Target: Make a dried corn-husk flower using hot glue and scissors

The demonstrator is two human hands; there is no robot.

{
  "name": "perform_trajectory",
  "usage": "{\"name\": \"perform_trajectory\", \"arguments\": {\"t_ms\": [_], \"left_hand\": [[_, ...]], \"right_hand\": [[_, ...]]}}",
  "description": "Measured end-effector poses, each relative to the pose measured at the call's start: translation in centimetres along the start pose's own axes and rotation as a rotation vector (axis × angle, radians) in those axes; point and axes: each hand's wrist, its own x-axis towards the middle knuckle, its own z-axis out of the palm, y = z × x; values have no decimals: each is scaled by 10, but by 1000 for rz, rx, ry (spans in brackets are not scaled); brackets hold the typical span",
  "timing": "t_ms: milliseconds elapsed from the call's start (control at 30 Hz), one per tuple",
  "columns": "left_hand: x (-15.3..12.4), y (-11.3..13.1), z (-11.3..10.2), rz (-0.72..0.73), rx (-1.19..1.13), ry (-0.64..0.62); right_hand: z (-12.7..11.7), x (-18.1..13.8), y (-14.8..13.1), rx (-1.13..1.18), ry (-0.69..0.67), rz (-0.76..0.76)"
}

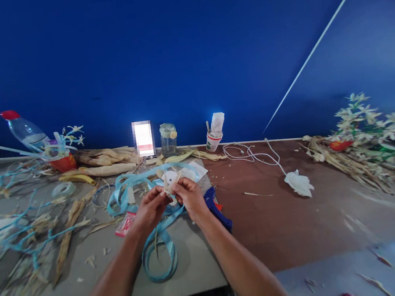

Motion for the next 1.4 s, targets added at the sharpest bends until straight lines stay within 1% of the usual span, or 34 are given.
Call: {"name": "perform_trajectory", "arguments": {"t_ms": [133,333,433,600,733,867,1000,1067,1400], "left_hand": [[-1,2,2,-1,-6,10],[-1,4,1,32,-59,89],[0,4,-1,48,-44,118],[0,4,0,2,29,92],[0,5,3,-15,60,112],[1,6,5,20,7,119],[0,5,5,15,-30,126],[1,5,4,7,-32,119],[3,1,-5,-10,75,60]], "right_hand": [[0,0,0,-3,0,9],[-1,1,0,-50,15,-13],[-2,1,1,-87,12,0],[-3,0,2,-131,-4,31],[-2,-1,1,-179,-29,23],[0,-3,2,-262,-87,19],[-1,-4,4,-413,-72,-34],[-2,-4,5,-449,-74,-47],[-2,-3,8,-335,-84,22]]}}
